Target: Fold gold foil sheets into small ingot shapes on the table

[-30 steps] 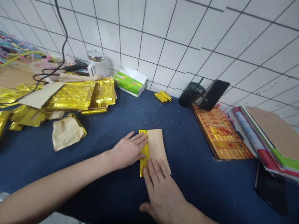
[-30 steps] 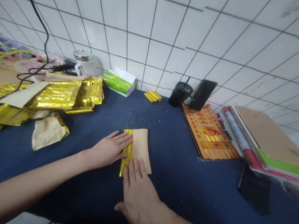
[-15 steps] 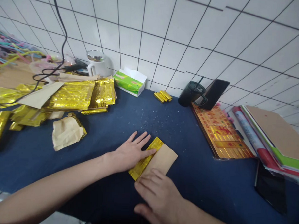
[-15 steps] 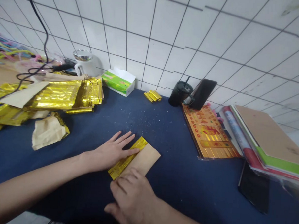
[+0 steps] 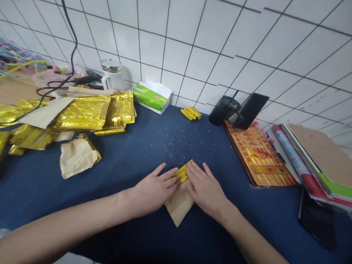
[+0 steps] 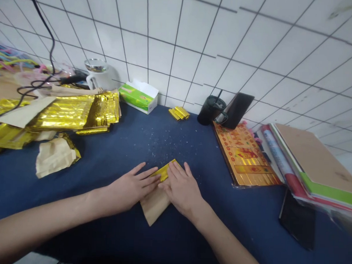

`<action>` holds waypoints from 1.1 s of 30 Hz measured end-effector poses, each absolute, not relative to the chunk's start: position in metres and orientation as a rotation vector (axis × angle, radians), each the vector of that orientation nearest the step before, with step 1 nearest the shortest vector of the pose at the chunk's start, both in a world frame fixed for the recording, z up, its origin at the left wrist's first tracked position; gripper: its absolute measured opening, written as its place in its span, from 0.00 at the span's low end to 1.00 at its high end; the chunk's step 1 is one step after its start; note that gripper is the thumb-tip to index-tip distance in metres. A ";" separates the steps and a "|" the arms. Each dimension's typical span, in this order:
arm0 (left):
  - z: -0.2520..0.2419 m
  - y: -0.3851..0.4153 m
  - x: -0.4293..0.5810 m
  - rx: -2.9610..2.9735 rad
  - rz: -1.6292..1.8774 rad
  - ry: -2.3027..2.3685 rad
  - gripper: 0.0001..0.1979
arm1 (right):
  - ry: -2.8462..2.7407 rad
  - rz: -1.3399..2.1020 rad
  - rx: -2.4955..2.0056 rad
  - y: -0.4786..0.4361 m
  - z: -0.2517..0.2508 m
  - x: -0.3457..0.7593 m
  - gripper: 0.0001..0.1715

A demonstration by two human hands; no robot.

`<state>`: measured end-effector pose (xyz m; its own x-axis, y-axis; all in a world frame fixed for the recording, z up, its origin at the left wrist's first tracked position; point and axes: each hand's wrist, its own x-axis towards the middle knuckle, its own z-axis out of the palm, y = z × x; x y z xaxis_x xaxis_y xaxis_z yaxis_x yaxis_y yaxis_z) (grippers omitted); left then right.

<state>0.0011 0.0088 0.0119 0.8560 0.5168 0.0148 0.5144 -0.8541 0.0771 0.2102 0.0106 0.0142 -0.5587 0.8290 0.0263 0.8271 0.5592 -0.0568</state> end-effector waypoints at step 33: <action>0.015 0.014 -0.005 2.883 -0.017 1.069 0.48 | -2.781 0.602 -1.288 0.007 0.027 0.237 0.33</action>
<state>-0.0046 0.0139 0.0147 0.7585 0.6508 -0.0337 0.6515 -0.7564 0.0582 0.2366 0.0069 0.0267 -0.6597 0.7379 -0.1424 0.7307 0.5856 -0.3508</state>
